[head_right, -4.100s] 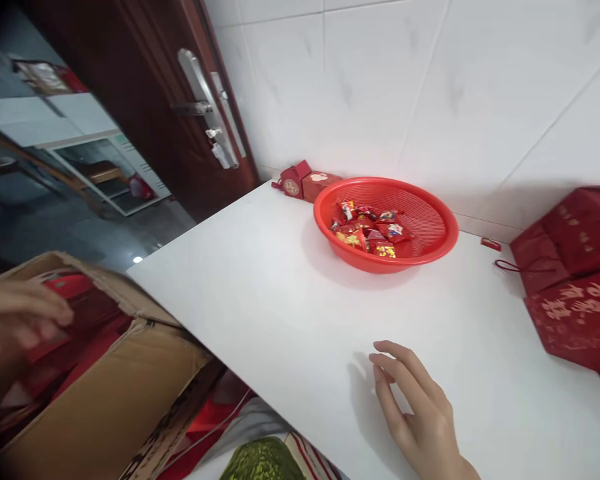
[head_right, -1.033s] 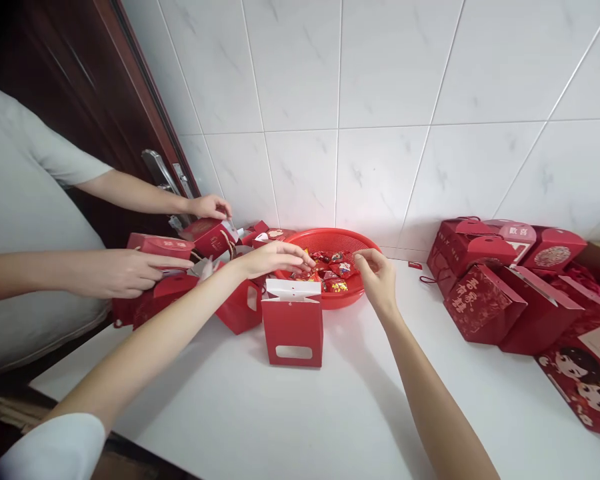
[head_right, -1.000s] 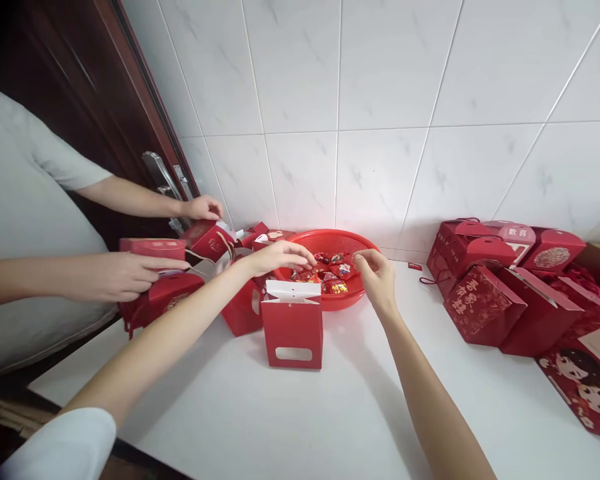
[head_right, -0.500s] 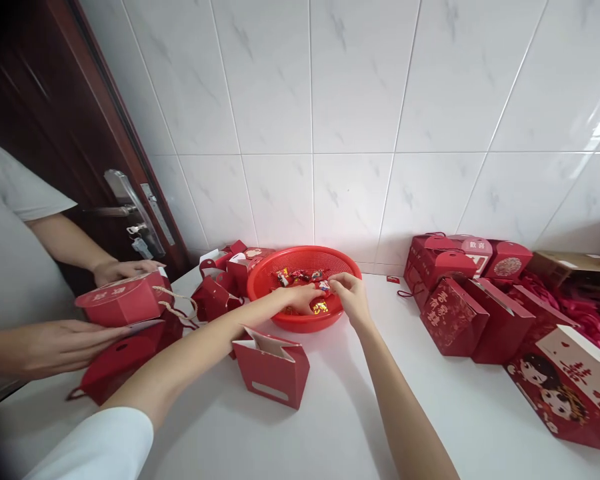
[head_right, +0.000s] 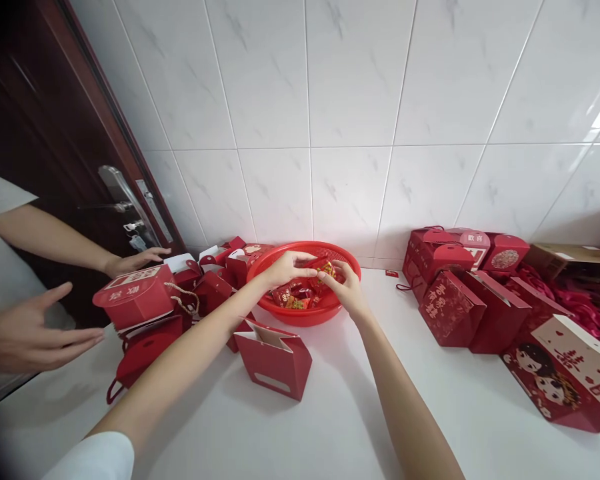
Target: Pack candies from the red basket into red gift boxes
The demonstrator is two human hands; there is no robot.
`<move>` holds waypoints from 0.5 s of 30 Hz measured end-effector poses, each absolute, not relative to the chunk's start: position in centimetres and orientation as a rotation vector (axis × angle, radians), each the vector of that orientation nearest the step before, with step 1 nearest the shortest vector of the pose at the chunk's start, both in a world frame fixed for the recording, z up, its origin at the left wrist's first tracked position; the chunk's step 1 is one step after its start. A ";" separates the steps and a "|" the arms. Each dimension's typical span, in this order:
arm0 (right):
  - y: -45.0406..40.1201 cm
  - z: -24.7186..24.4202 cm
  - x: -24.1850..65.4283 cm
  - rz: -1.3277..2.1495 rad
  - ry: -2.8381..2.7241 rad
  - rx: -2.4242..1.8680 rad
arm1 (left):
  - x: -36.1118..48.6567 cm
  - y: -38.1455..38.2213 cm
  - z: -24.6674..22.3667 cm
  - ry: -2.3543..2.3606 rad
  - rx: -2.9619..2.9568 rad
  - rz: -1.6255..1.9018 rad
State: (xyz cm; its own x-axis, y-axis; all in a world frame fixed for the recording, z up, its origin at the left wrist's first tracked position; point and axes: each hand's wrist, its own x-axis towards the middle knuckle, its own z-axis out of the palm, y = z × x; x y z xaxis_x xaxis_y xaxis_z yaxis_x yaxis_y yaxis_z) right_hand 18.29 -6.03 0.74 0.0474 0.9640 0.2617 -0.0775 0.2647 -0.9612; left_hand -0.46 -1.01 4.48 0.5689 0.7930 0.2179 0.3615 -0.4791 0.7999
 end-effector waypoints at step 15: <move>-6.2 1.1 17.2 1.307 -0.799 -0.632 | -2.4 -0.3 2.6 1.176 2.094 0.133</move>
State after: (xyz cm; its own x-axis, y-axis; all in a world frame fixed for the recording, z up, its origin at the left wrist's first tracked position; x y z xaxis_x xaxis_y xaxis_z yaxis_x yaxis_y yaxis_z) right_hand 17.20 -6.15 1.09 0.0717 0.9856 0.1530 -0.5862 0.1658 -0.7931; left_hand -2.39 -0.30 2.60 0.5783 0.7783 -0.2445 0.7039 -0.3245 0.6318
